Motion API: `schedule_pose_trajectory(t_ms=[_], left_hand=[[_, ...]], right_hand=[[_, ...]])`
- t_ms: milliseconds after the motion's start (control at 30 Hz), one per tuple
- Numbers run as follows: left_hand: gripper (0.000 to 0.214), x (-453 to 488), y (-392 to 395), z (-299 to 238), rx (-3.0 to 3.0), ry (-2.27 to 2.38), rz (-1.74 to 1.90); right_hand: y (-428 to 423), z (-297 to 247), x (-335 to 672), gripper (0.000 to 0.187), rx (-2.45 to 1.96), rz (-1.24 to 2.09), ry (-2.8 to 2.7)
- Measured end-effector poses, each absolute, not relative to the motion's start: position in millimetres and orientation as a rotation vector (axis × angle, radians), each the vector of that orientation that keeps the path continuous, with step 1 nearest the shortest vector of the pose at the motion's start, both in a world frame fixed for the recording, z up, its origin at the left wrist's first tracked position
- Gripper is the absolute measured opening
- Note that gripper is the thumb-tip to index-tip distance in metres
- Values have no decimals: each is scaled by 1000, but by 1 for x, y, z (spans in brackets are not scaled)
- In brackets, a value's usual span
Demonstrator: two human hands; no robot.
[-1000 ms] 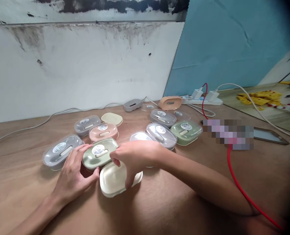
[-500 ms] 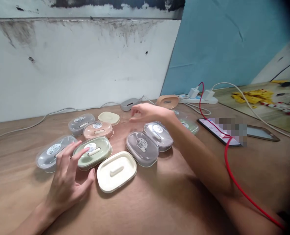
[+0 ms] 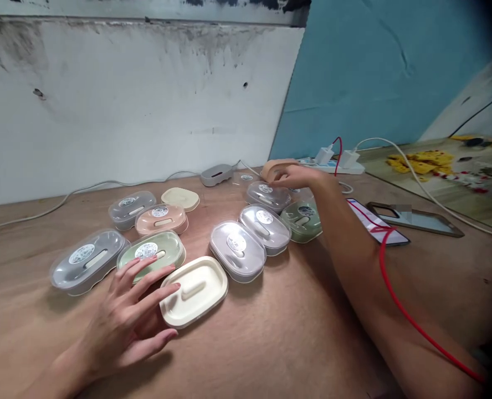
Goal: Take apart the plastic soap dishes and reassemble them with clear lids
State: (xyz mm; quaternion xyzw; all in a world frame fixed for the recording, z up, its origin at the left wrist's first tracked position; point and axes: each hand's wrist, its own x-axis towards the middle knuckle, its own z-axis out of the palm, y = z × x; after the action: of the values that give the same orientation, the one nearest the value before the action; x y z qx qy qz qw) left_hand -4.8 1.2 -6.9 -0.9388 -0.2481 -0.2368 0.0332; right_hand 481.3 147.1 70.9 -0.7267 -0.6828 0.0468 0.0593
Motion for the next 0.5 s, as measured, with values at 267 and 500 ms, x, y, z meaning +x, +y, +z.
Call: schedule_pose_trajectory(t_ms=[267,500], left_hand=[[47,-7,6,-10,-2840,-722,-594],[46,-9,3,-10,-2872,-764,-609]], right_hand=[[179,66,394,48,-2021,42,-2312],[232,42,343,51,-2020,-304,-2374]])
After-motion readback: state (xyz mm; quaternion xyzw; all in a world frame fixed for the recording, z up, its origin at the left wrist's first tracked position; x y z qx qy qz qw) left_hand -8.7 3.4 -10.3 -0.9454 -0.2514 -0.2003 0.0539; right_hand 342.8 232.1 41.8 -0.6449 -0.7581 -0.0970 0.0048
